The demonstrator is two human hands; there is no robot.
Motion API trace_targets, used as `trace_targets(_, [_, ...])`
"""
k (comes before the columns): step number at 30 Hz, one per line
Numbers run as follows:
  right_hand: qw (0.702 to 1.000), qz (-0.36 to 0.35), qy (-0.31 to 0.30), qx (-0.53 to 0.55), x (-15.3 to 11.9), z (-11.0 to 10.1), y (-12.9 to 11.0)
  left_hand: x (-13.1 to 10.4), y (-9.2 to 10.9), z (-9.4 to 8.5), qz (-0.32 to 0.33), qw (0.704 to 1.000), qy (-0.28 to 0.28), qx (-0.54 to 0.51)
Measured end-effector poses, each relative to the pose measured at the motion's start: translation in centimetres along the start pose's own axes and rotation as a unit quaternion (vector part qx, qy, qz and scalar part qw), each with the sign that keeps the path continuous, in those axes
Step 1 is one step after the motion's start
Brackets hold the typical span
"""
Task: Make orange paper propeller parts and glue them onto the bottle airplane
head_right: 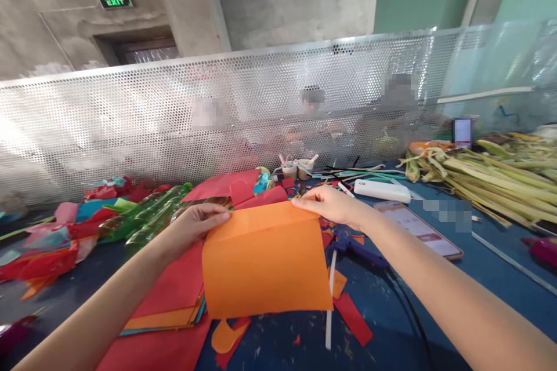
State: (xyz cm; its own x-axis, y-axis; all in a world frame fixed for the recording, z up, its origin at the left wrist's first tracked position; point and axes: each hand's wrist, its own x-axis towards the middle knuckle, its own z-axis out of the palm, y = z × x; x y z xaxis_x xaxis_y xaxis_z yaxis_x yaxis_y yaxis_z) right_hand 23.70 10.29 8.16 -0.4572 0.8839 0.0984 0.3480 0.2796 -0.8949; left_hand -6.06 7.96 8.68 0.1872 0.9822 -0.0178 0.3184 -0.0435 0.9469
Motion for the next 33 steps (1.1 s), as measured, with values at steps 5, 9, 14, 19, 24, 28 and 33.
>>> trace_targets(5, [0.999,0.031,-0.029,0.029,0.1,-0.2,0.0,0.1,-0.2,-0.2,-0.006,1.000,-0.012,0.007])
trace_targets(9, [0.998,0.029,-0.024,0.044,0.1,0.0,-0.2,0.1,-0.1,-0.2,-0.008,1.000,-0.021,0.015])
trace_targets(14, [0.998,0.034,-0.027,0.044,0.0,-0.1,-0.6,0.1,0.1,-0.2,-0.003,0.999,-0.022,0.032])
trace_targets(19, [0.998,0.034,-0.030,0.046,-0.1,-0.1,-0.8,0.0,0.0,-0.2,0.002,0.999,-0.020,0.041])
trace_targets(24, [0.998,0.037,-0.032,0.051,-0.1,-0.1,-0.6,0.2,-0.3,-0.5,0.001,0.999,-0.033,0.044])
trace_targets(28, [0.996,0.046,-0.045,0.056,-0.2,-0.1,-0.4,-0.1,0.0,-0.9,0.005,0.997,-0.070,0.041])
trace_targets(33, [0.987,0.058,-0.100,0.108,-0.4,1.2,-0.4,-1.1,1.1,-0.9,-0.002,0.987,-0.155,0.050])
